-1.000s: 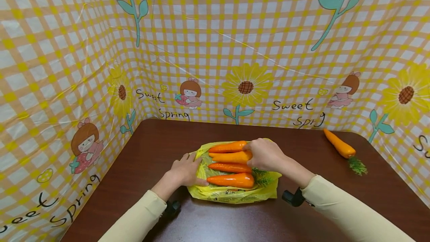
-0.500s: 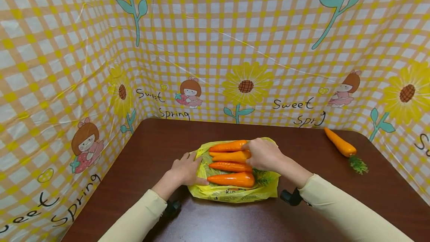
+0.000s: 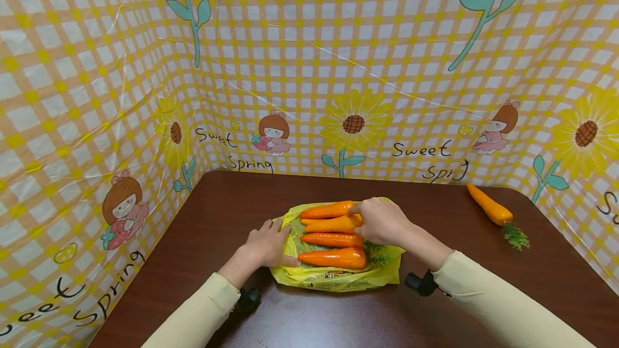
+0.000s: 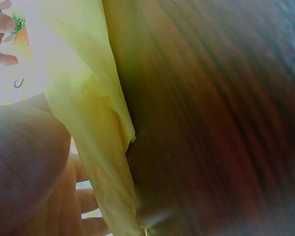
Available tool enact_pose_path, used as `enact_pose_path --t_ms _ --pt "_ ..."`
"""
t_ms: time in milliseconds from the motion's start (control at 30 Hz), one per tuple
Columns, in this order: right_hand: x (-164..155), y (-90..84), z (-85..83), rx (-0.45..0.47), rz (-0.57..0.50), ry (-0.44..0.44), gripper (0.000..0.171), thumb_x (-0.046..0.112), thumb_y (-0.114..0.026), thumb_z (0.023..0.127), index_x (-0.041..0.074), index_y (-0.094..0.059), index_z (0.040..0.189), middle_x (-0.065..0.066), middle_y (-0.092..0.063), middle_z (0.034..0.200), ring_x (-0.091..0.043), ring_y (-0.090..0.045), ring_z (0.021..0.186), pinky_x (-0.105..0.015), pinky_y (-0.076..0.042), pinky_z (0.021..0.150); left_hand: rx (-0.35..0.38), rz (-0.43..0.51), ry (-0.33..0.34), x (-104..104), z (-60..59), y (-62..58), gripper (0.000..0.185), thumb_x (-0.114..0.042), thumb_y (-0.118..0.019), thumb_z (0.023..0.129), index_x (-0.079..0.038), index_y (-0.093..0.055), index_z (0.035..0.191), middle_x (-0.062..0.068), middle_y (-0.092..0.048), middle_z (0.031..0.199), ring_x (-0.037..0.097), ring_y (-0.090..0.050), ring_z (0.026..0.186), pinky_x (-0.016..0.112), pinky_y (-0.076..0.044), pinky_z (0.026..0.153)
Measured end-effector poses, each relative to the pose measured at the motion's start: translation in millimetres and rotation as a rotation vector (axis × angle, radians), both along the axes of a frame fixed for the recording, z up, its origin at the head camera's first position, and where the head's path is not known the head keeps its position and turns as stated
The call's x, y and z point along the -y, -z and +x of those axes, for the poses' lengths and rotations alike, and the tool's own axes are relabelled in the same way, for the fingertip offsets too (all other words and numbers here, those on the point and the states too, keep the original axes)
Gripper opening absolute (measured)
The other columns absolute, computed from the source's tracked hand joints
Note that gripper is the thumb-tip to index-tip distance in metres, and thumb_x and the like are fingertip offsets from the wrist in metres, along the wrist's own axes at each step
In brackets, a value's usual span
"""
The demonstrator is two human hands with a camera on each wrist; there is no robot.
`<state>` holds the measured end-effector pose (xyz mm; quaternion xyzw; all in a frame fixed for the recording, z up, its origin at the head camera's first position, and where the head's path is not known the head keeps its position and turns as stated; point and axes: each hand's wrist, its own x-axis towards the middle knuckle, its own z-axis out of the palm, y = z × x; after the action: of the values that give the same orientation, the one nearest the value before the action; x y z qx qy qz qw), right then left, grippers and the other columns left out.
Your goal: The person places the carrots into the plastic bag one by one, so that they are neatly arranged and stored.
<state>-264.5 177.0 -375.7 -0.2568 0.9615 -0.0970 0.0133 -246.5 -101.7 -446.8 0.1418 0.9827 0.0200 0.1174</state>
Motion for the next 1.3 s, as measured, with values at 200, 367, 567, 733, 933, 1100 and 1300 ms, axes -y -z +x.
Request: enact_pose_path --t_ms 200,367,567,733,933,1100,1300 --pt "-4.4 -4.2 1.5 0.028 -0.023 0.028 0.039 0.018 -0.076 0.087 0.012 -0.072 0.125 -0.007 -0.073 0.086 -0.01 -0.029 0.045 -0.025 -0.021 0.045 0.012 0.006 -0.005 -0.2 -0.1 -0.9 0.099 -0.074 -0.066 0.081 -0.019 -0.036 0.158 0.011 -0.026 0.166 0.036 -0.028 0.151 0.059 -0.038 0.109" --pt "-12.5 -9.8 1.8 0.038 -0.052 0.078 0.04 0.023 -0.075 0.09 0.014 -0.071 0.129 -0.001 -0.044 0.048 -0.01 -0.026 0.041 -0.024 -0.019 0.043 0.008 0.012 -0.007 -0.7 0.7 -1.1 0.099 -0.073 -0.067 0.081 -0.019 -0.036 0.158 0.011 -0.026 0.166 0.036 -0.029 0.151 0.059 -0.039 0.109" --pt "-29.0 -16.6 -0.1 0.008 -0.078 0.104 0.042 0.026 -0.075 0.09 0.012 -0.07 0.129 0.003 -0.039 0.048 -0.011 -0.033 0.039 -0.024 -0.022 0.043 -0.001 0.017 -0.004 -0.7 2.2 -1.9 0.099 -0.072 -0.068 0.08 -0.018 -0.038 0.157 0.012 -0.027 0.165 0.036 -0.03 0.15 0.059 -0.039 0.108" --pt "-43.2 -20.5 -1.5 -0.012 -0.096 0.128 0.043 0.027 -0.074 0.091 0.012 -0.069 0.13 0.001 -0.04 0.05 -0.013 -0.038 0.04 -0.025 -0.023 0.043 -0.008 0.014 0.001 -0.6 2.5 -1.4 0.099 -0.073 -0.068 0.08 -0.018 -0.039 0.157 0.012 -0.028 0.165 0.036 -0.031 0.15 0.059 -0.04 0.107" --pt "-61.1 -25.6 -2.5 -0.033 -0.15 0.16 0.042 0.025 -0.072 0.092 0.011 -0.068 0.131 -0.001 -0.051 0.057 -0.014 -0.036 0.042 -0.028 -0.026 0.044 -0.009 0.013 0.001 -0.5 3.0 -2.0 0.098 -0.073 -0.068 0.081 -0.018 -0.039 0.157 0.012 -0.028 0.164 0.037 -0.031 0.15 0.059 -0.04 0.107" --pt "-77.8 -29.2 -6.1 -0.035 -0.184 0.194 0.044 0.03 -0.071 0.094 0.011 -0.066 0.133 0.0 -0.041 0.055 -0.014 -0.035 0.043 -0.027 -0.025 0.043 -0.006 0.015 0.003 -0.6 2.1 -1.0 0.098 -0.073 -0.067 0.081 -0.017 -0.039 0.157 0.013 -0.028 0.164 0.037 -0.031 0.15 0.059 -0.039 0.108" --pt "-99.5 -32.8 -11.6 -0.032 -0.224 0.234 0.048 0.036 -0.07 0.094 0.009 -0.065 0.133 0.003 -0.034 0.054 -0.014 -0.032 0.044 -0.028 -0.027 0.045 -0.007 0.023 0.002 -0.4 2.0 -0.7 0.098 -0.073 -0.067 0.081 -0.018 -0.039 0.157 0.013 -0.028 0.164 0.037 -0.031 0.15 0.06 -0.039 0.108"
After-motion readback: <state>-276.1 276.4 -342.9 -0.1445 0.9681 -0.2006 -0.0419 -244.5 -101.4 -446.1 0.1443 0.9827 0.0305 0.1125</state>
